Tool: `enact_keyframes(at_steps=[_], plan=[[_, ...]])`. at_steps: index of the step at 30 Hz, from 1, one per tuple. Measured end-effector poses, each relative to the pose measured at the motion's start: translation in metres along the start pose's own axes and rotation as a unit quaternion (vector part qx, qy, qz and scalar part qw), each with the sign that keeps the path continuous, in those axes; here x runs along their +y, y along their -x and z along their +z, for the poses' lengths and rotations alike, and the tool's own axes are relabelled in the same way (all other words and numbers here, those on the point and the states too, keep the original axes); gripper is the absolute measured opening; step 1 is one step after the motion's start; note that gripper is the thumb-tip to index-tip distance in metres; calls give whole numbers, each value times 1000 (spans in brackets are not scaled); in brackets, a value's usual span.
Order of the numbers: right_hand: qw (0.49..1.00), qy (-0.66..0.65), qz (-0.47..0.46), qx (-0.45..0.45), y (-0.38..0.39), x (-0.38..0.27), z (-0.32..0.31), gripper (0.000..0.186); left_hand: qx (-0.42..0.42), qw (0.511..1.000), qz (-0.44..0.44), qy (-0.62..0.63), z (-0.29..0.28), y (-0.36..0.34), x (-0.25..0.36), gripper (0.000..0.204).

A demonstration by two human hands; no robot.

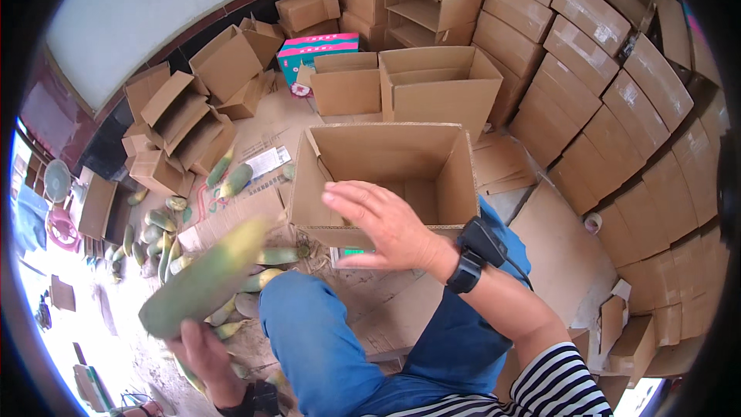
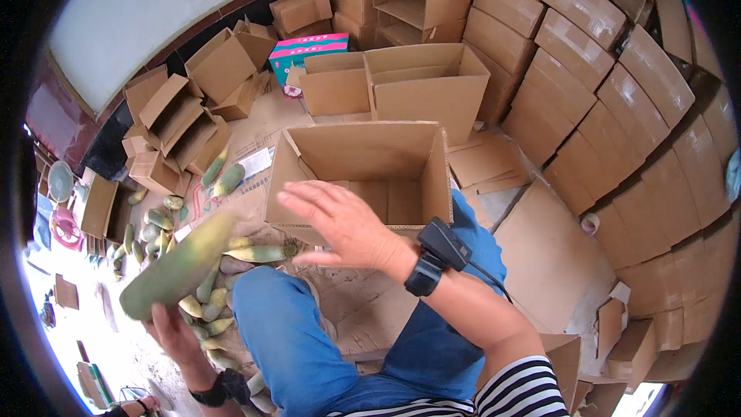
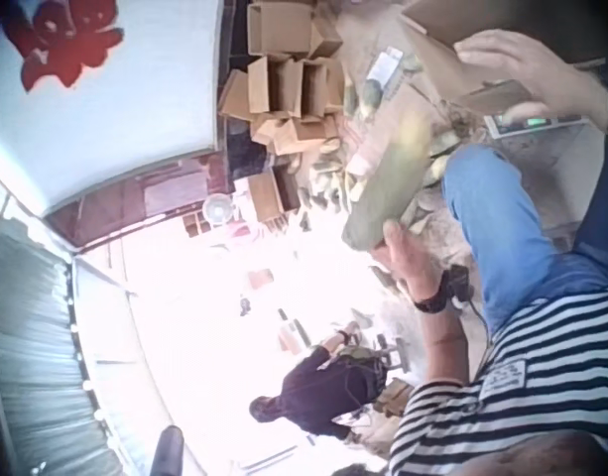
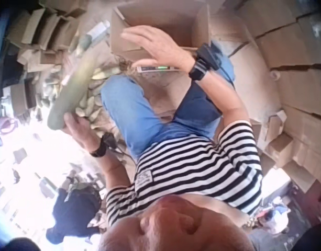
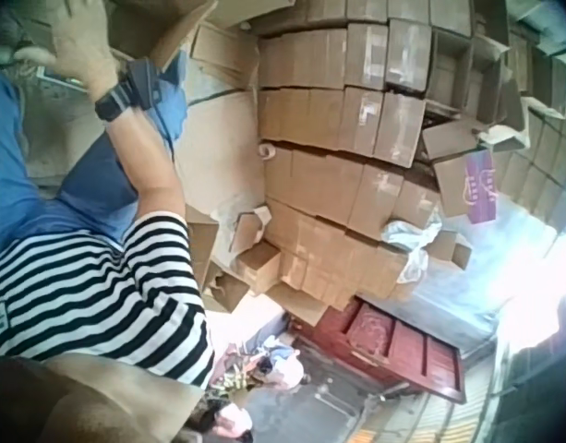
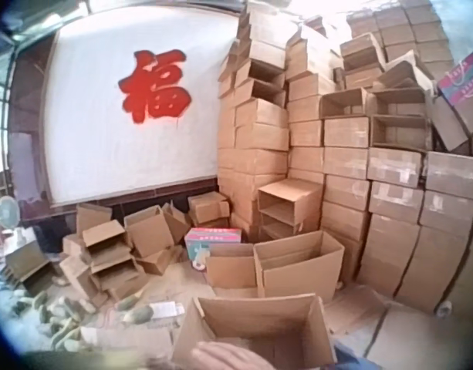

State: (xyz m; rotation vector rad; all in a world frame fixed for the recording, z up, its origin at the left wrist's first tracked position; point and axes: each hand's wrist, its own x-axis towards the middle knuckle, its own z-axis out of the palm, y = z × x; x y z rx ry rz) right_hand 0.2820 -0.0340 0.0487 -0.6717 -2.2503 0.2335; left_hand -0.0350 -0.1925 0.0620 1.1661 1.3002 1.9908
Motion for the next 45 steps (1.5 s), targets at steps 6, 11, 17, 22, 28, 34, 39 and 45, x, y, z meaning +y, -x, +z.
enact_keyframes(at_steps=[6,11,17,22,28,34,39,45], plan=[[993,-104,32,55,1,-1,-2,88,-209,961,-178,34,133,-35,-1,50],[989,64,133,-17,4,27,-14,77,-296,919,-256,-48,143,-60,-17,51],[888,194,301,-289,8,99,6,67,-376,854,-274,-233,66,-35,-24,50],[779,167,362,-484,21,135,42,62,-410,846,-123,-317,71,1,-13,42],[855,120,298,-406,43,155,48,46,-388,868,-94,-297,65,6,-24,46],[874,55,281,-394,-1,85,28,37,-407,878,-117,-222,56,5,-44,50],[908,-148,294,-259,-9,38,47,57,-406,872,-244,-120,41,11,-63,60],[925,60,197,-318,2,27,67,61,-321,809,-476,-125,-14,44,-172,67]])
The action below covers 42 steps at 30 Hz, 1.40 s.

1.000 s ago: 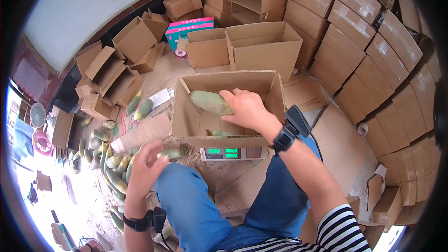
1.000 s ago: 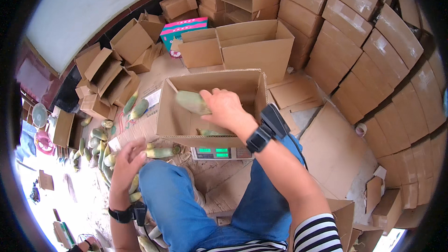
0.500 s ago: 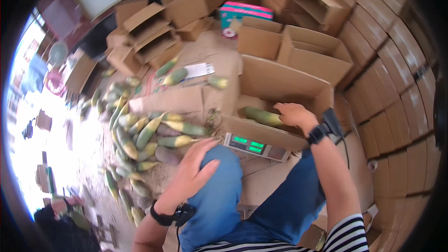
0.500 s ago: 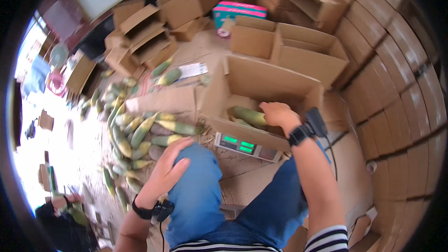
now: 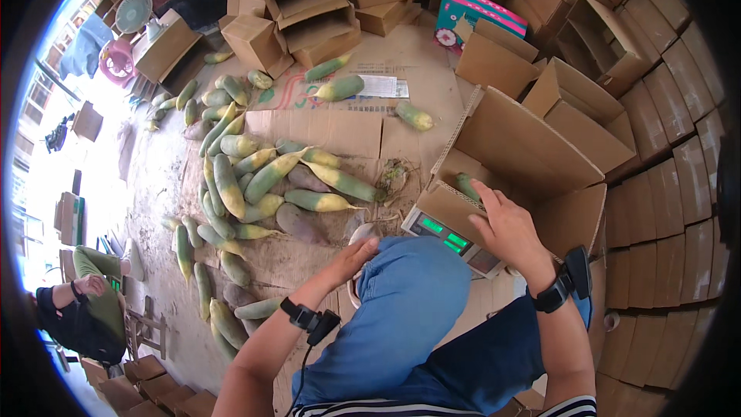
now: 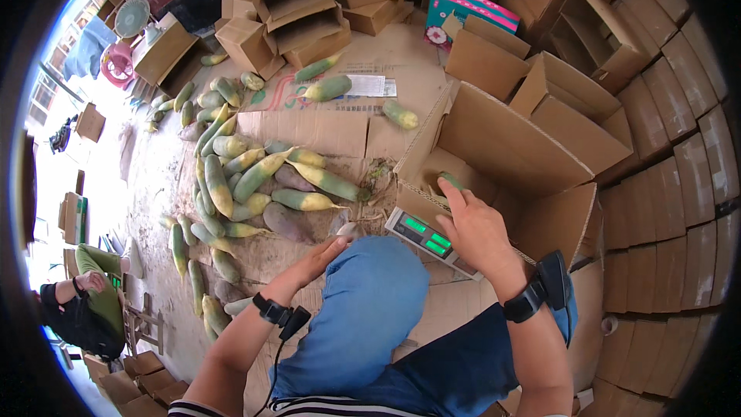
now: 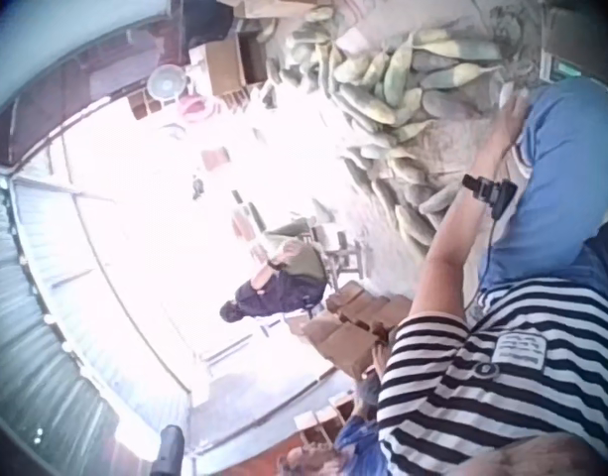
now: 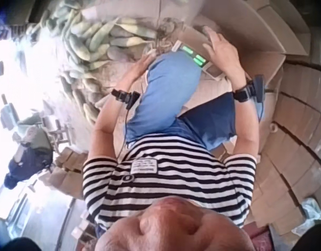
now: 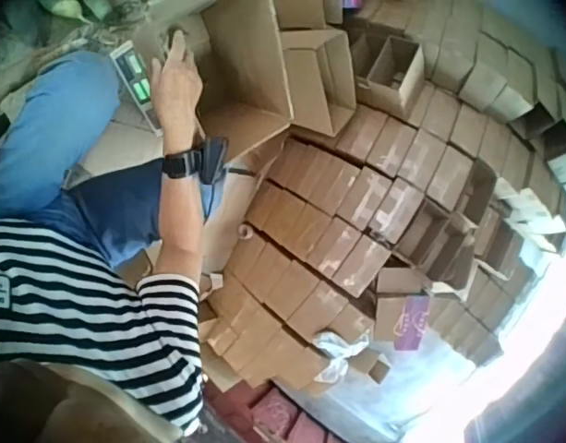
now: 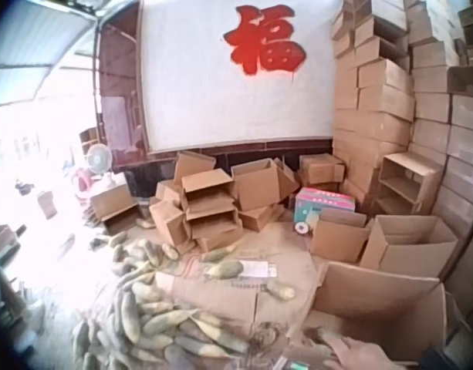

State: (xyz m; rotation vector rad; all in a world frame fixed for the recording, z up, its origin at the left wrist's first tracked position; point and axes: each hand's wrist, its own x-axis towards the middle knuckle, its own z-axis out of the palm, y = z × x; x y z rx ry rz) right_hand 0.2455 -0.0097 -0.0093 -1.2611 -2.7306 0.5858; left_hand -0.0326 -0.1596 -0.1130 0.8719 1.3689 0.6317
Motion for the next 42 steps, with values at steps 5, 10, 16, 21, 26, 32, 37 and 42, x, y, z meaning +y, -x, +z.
enact_keyframes(at_steps=[5,10,16,21,26,32,37,42], plan=[[1000,2,-3,23,-3,-3,0,45,149,928,-51,-338,-34,-47,-101,45],[999,-17,-6,39,-4,-3,-1,37,297,730,129,-602,-60,-93,-118,18],[998,-19,9,56,-8,-7,1,32,234,736,109,-626,-48,-148,-128,22],[998,-19,15,57,-10,-8,0,30,147,771,-40,-618,-52,-174,-135,24],[998,-20,8,58,-9,-7,1,28,134,810,-40,-570,-55,-149,-113,16],[998,-8,5,55,-6,-9,-1,28,423,832,195,-301,-112,-84,-118,22],[999,5,14,46,-4,0,14,30,346,895,167,227,-96,22,16,25],[998,-21,25,54,4,-3,-2,50,282,905,307,87,-11,93,145,27]])
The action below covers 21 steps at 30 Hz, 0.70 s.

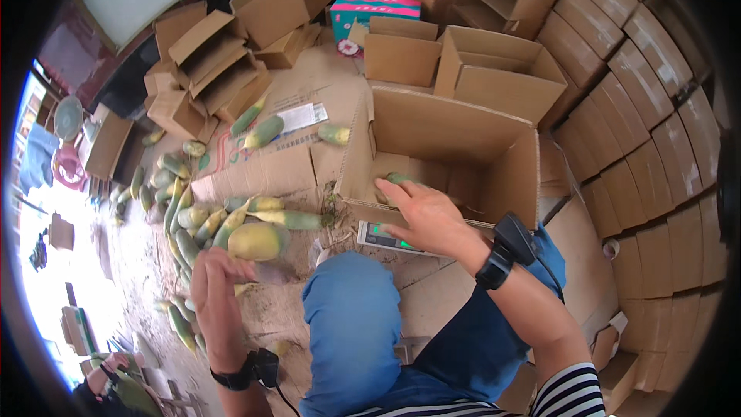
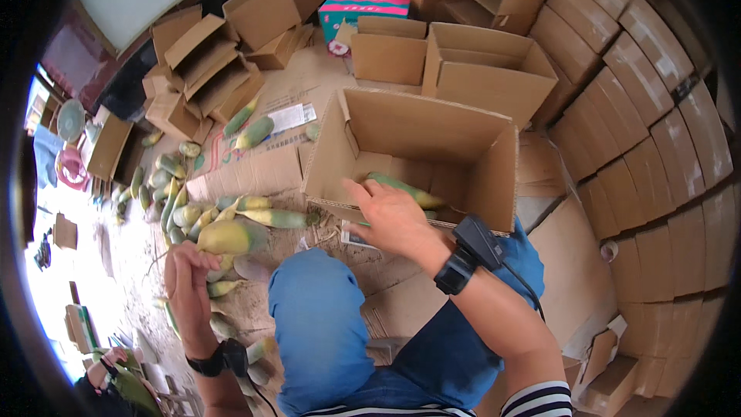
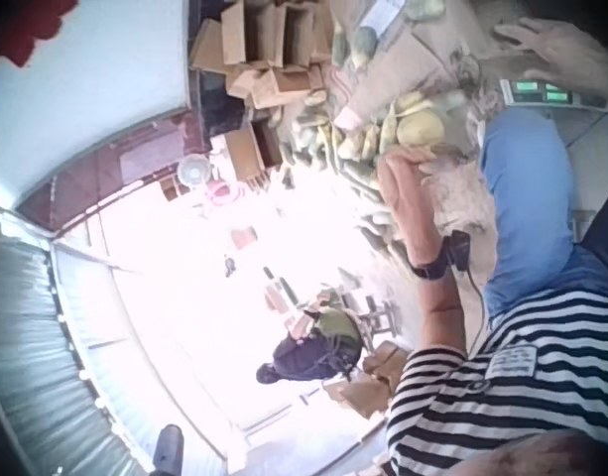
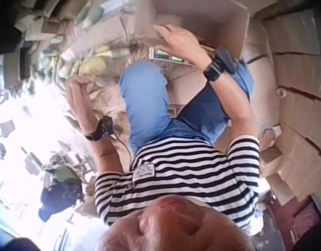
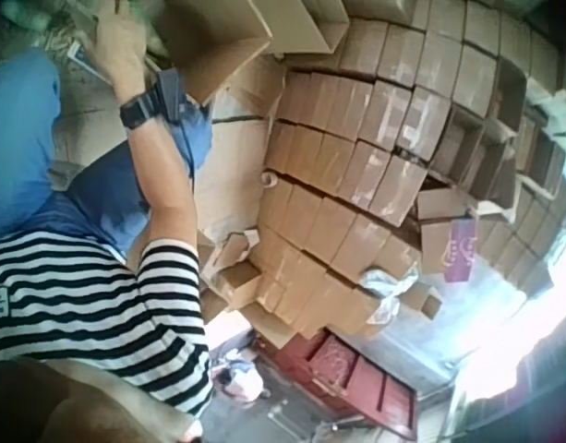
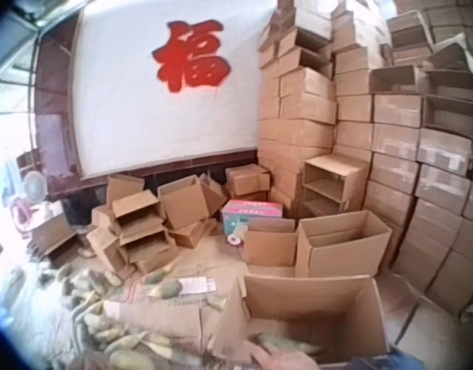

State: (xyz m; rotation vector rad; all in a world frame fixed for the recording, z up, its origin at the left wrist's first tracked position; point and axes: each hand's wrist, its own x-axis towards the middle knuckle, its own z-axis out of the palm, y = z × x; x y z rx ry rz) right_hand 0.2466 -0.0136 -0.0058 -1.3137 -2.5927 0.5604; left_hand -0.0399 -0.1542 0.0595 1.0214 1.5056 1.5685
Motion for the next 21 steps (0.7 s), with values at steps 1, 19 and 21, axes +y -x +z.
enact_keyframes(at_steps=[1,19,21], plan=[[996,-42,-43,64,2,2,-3,62,-56,995,75,-21,14,4,17,27],[989,10,2,150,15,65,-36,55,-221,971,25,-91,86,-33,22,32],[992,28,26,118,10,85,-29,51,-182,979,1,-96,57,-30,-5,31]])
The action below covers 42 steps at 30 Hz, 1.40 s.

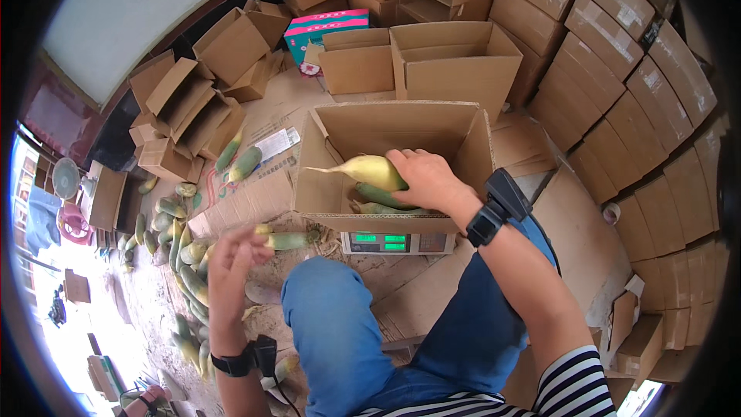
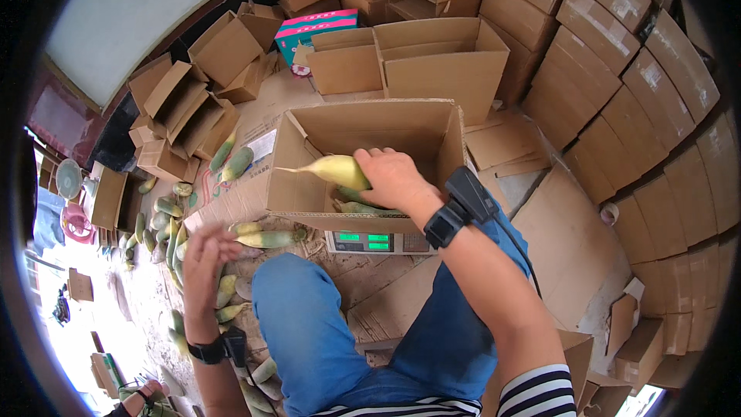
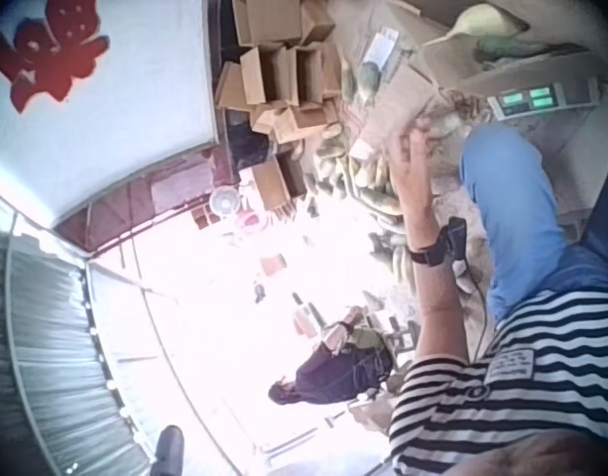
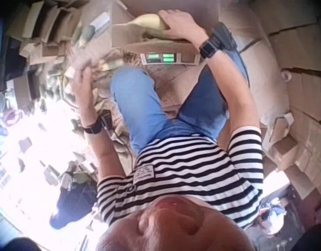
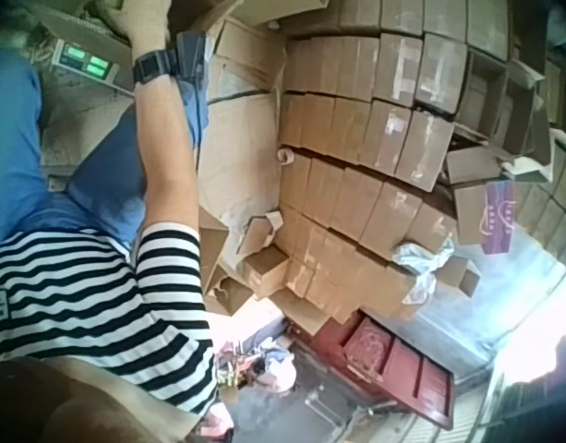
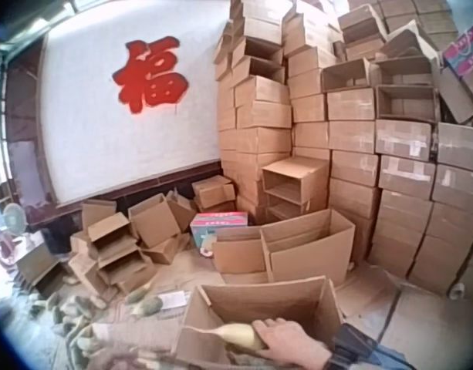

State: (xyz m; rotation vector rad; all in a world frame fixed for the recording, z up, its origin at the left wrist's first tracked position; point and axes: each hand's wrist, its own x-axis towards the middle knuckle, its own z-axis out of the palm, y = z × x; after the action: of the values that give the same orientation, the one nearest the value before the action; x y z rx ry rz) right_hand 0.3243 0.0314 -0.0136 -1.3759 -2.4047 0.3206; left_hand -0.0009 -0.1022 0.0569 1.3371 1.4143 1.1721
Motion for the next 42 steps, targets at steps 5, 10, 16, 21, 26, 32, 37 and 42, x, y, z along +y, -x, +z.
enact_keyframes(at_steps=[5,10,16,21,26,32,37,42], plan=[[963,68,71,-251,-6,29,22,54,-7,986,-164,-23,-22,43,-107,28],[970,107,56,-212,-7,30,22,35,-17,962,-269,-37,-23,69,-191,28],[998,3,-3,-57,-12,-33,15,26,6,945,-321,-54,-33,96,-267,35],[998,-37,-36,-30,-9,-61,15,26,-10,926,-373,-56,-35,115,-289,36],[993,-63,-95,-39,-5,-76,13,35,4,916,-391,-86,-38,137,-323,36],[994,2,-86,-70,-2,-72,16,41,99,869,-484,-6,-31,144,-396,41],[988,-70,-115,-71,-18,-94,19,40,300,895,-275,-180,-160,207,-513,58],[992,10,-58,-108,-3,-70,19,38,377,792,-441,-190,-48,75,-442,76]])
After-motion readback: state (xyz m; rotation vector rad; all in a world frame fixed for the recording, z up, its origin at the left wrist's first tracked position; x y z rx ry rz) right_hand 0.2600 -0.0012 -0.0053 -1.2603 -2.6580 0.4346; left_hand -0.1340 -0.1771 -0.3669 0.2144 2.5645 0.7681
